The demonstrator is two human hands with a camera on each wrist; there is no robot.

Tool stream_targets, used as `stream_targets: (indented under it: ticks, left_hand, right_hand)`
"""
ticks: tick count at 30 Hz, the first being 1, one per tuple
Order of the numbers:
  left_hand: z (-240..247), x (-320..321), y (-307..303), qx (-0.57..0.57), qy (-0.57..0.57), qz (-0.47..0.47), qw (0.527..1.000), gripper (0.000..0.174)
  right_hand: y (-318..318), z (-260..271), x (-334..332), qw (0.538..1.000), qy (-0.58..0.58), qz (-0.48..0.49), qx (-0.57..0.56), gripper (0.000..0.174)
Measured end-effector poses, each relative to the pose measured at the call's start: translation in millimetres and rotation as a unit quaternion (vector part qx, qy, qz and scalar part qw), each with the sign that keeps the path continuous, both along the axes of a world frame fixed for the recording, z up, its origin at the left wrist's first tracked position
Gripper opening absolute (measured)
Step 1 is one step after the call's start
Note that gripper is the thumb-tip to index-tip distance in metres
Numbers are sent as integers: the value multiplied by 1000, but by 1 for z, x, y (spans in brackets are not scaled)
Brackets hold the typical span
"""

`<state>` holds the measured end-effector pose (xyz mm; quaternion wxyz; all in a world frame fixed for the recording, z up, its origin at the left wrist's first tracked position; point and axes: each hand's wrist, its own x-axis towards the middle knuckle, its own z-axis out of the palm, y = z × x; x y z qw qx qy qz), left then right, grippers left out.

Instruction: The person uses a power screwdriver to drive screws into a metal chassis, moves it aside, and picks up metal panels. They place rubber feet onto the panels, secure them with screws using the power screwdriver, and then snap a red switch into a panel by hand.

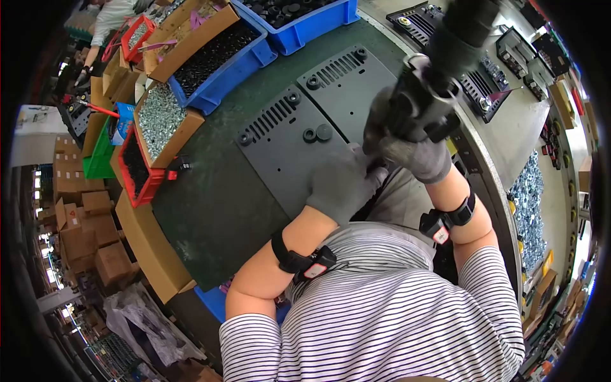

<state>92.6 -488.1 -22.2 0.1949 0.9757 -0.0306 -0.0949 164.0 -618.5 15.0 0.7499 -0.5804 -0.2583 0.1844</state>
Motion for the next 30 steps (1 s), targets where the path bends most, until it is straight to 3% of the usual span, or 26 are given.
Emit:
stream_targets:
  ticks: [1, 3, 4, 5, 6, 7, 9, 14, 16, 18, 21, 23, 25, 30]
  left_hand:
    - [5, 1, 2, 3, -3, -2, 1000, 34]
    - [20, 4, 10, -244, 27, 133, 960, 35]
    - [17, 6, 18, -244, 24, 130, 961, 35]
    - [10, 8, 29, -467, 33, 215, 857, 31]
    - [7, 8, 39, -658, 43, 285, 695, 29]
    - [10, 5, 48, -659, 43, 284, 695, 29]
    - [14, -2, 62, -817, 121, 250, 506, 26]
    - [11, -15, 57, -792, 85, 278, 537, 20]
    - [9, -18, 56, -750, 80, 284, 592, 21]
    - [12, -24, 56, -753, 72, 267, 597, 22]
    - [12, -30, 57, -785, 104, 258, 554, 25]
    - [8, -34, 60, -855, 191, 217, 430, 25]
    - [7, -38, 59, -863, 189, 208, 420, 26]
    - [8, -40, 58, -875, 186, 174, 412, 26]
  right_hand:
    - [1, 4, -1, 1000, -3, 7, 17, 45]
    - [1, 15, -1, 998, 27, 12, 50, 49]
    - [0, 19, -1, 996, 62, 11, 65, 50]
    - [-4, 17, 1, 998, 26, 2, 57, 50]
    - [-6, 21, -1, 998, 23, 1, 56, 50]
    - [-7, 26, -3, 993, 22, -25, 111, 50]
    - [-6, 29, -5, 977, 1, -53, 209, 49]
    - [-2, 42, -14, 964, -33, -28, 262, 45]
    - [3, 47, -22, 959, 22, -17, 280, 46]
    - [10, 49, -28, 966, 8, -29, 258, 48]
    - [23, 49, -29, 967, -34, -41, 247, 48]
    - [31, 46, -27, 963, -64, -41, 259, 46]
    - [38, 45, -25, 940, -76, -28, 333, 44]
    - [44, 41, -26, 946, -81, 1, 313, 44]
